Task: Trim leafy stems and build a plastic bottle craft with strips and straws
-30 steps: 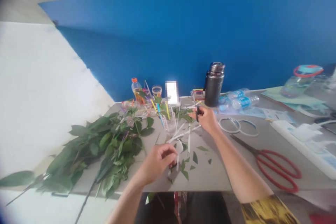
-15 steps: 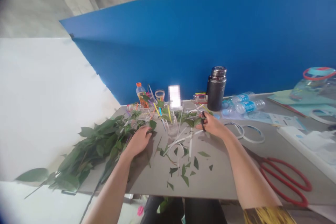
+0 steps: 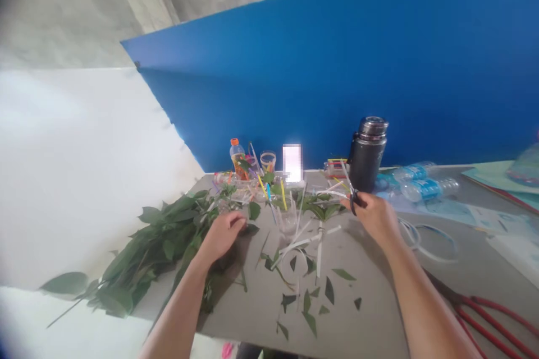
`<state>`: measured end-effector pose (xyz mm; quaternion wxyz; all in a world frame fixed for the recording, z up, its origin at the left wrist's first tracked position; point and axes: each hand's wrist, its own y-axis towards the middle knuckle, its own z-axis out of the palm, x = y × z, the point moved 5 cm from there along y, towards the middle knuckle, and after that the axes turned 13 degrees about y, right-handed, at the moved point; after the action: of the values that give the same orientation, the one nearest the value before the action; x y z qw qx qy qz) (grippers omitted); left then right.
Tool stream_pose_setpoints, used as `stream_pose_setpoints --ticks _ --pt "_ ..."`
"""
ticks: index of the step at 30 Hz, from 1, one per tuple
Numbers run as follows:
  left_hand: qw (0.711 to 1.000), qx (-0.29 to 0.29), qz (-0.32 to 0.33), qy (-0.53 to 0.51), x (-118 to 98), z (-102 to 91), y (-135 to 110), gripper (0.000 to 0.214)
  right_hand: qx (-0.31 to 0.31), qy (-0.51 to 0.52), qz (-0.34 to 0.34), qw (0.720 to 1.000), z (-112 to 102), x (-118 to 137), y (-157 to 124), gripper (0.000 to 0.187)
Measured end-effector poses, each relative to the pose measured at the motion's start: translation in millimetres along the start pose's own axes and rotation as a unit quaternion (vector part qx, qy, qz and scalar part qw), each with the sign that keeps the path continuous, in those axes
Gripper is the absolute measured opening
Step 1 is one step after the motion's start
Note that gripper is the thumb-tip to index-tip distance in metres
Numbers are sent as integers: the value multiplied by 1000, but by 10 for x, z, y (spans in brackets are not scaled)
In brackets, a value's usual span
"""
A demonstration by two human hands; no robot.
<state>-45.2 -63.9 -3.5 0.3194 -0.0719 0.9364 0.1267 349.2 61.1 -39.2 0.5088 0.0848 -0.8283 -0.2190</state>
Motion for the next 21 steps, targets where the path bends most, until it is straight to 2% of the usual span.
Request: stream_pose_setpoints --ticks 2,5,7,8,10,12,16,18,21 --pt "999 42 -9 -19 -234 107 -175 18 9 18 -10 1000 49 100 -53 43" --pt "988 69 21 -135 -718 288 -466 18 18 114 -68 991 192 451 -261 37" --pt "973 69 54 -212 -1006 380 -593 38 87 152 -117 978 377 720 -463 28" --pt "968 65 94 -223 -1134 408 -627 51 128 162 -142 968 475 837 -571 24" --pt "958 56 164 -227 -1299 450 -645 50 205 197 -170 944 643 988 -761 24" --pt "956 43 186 -221 -1333 482 -614 37 240 224 -178 928 733 1036 -867 25" --pt "964 16 135 -229 -1230 520 -544 25 292 226 -114 922 831 933 -868 18" --pt "964 13 123 -235 -1206 536 -537 24 351 246 -59 901 883 870 -857 16" --pt "964 15 110 -243 -1211 582 -539 25 422 301 18 855 917 819 -850 26"
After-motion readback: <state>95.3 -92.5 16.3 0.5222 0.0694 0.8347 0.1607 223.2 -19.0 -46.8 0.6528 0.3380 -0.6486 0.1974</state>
